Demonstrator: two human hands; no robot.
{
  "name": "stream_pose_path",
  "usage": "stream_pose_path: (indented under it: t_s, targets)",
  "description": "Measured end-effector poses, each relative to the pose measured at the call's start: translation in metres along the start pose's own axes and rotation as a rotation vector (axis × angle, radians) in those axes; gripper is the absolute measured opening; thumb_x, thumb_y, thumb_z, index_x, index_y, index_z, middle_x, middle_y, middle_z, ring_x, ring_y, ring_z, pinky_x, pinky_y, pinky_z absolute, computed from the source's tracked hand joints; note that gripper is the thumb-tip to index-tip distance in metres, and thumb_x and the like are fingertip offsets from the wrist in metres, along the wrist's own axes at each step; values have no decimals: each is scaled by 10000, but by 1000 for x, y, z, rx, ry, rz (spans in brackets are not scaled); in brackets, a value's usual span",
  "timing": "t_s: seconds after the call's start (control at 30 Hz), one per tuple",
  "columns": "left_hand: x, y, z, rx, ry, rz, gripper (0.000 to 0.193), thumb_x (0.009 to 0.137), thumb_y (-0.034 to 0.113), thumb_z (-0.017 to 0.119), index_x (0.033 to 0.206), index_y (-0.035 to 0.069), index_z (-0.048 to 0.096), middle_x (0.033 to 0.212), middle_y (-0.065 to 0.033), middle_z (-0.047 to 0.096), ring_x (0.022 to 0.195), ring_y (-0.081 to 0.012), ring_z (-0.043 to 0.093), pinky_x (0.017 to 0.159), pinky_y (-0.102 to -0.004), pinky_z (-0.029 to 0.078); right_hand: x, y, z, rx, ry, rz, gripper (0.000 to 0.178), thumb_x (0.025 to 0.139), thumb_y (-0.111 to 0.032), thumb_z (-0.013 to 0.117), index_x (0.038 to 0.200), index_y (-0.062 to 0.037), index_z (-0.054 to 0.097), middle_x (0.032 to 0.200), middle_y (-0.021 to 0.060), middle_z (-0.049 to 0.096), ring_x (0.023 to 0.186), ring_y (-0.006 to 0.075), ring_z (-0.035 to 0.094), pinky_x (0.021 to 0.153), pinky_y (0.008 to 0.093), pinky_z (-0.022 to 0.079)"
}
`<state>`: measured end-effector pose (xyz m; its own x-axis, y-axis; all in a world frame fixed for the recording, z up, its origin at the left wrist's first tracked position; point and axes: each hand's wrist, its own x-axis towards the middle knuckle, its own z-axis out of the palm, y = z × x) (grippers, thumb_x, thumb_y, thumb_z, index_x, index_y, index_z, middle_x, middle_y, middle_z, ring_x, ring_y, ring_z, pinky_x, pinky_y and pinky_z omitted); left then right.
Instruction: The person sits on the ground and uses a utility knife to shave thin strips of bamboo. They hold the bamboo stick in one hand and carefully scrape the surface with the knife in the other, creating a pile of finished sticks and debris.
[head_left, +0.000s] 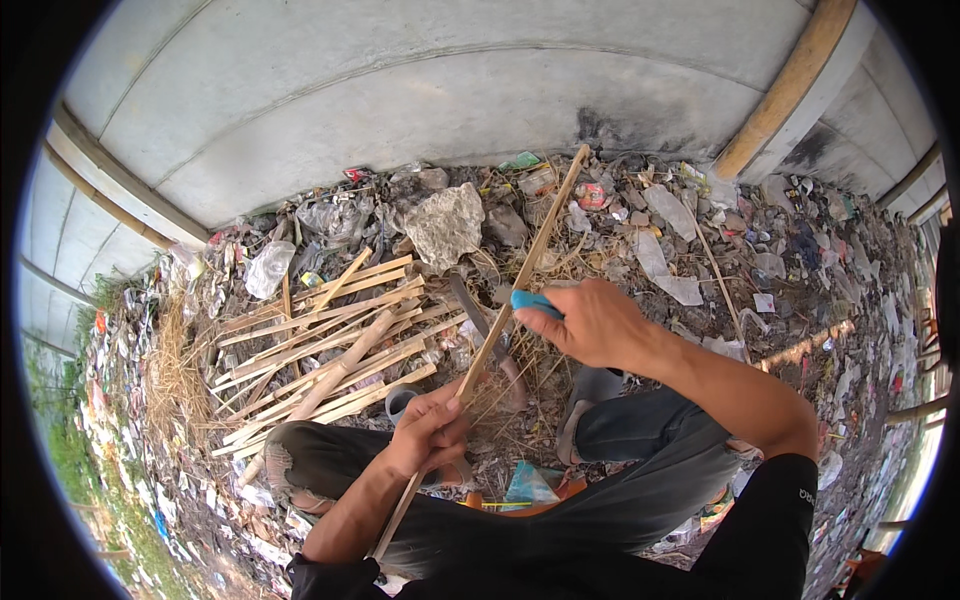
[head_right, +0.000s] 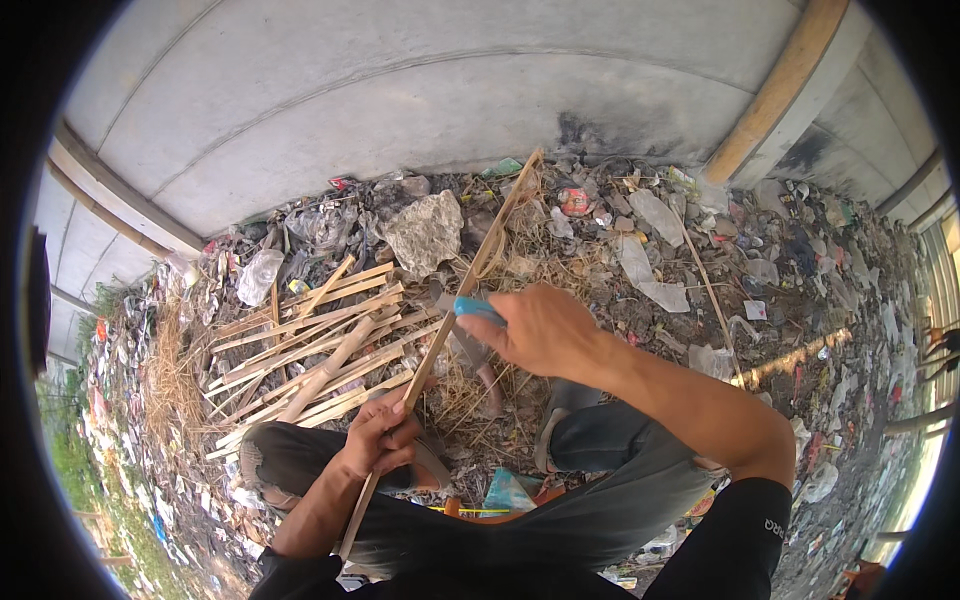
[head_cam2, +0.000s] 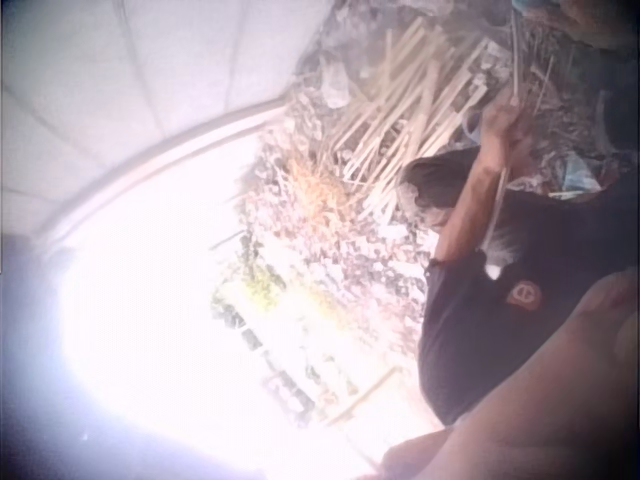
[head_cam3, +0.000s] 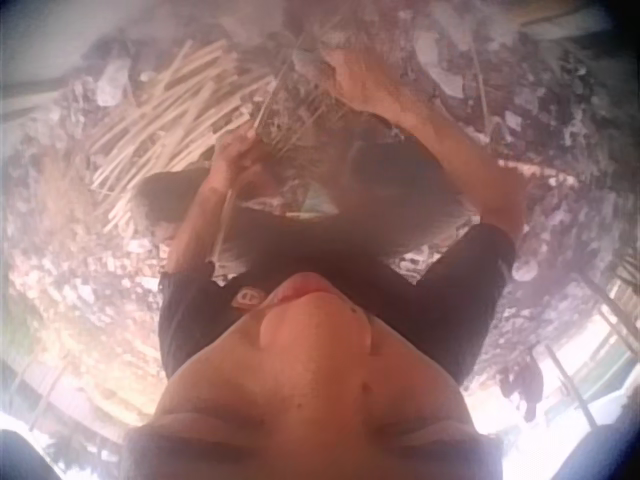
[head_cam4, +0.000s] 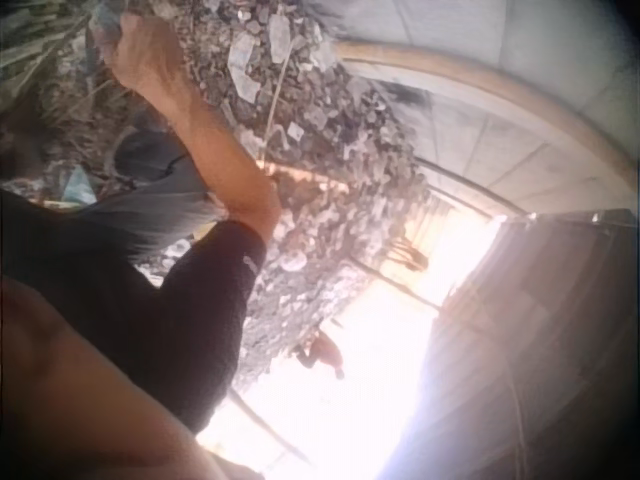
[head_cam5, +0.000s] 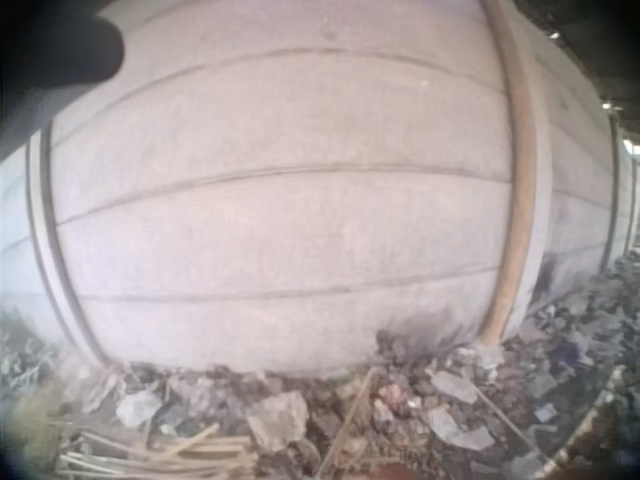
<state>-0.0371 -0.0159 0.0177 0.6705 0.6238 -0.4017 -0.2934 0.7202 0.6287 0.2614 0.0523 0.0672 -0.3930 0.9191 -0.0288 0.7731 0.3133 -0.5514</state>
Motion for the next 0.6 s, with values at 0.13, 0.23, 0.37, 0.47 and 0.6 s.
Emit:
stream_pose_path:
  t_s: [0.13, 0.23, 0.37, 0.47, 0.6]
  targets:
    - [-2, 6, 0, -3, 1, 50, 570, 1074, 311, 524, 1559, 51, 373, 583, 62, 250, 423, -48, 176, 378, -209, 215, 15, 2, 2, -114, 69, -88, 670, 1006, -636, 474, 813, -29, 683, 516, 165, 570, 509, 367, 631, 512, 490, 488]
    - [-3, 4, 6, 44, -51, -3, 523, 1099, 257, 463, 1572, 60, 359, 631, 70, 277, 485, -42, 219, 419, -194, 233, 42, 85, -40, -217, 367, 207, 714, 1023, -648, 428, 797, -19, 678, 487, 129, 530, 466, 331, 582, 497, 469, 461]
    - [8, -4, 8, 123, -21, -36, 522, 1099, 232, 462, 1584, 75, 346, 638, 68, 280, 512, -44, 233, 441, -198, 250, 42, 168, -38, -175, 380, 215, 677, 1049, -576, 453, 779, 4, 672, 498, 138, 516, 453, 318, 544, 487, 457, 433]
    - [7, -4, 3, 129, -43, -18, 523, 1095, 227, 467, 1579, 67, 351, 636, 71, 283, 511, -42, 240, 446, -202, 253, 33, 152, -25, -149, 402, 213, 680, 1058, -562, 443, 757, 9, 655, 518, 163, 529, 473, 334, 558, 491, 463, 435]
    - [-1, -5, -4, 104, 42, -26, 521, 1093, 221, 470, 1577, 63, 357, 639, 81, 272, 503, -40, 235, 444, -201, 252, 19, 55, -9, -193, 177, 146, 653, 1023, -600, 489, 818, -15, 692, 514, 179, 510, 509, 377, 563, 540, 491, 436]
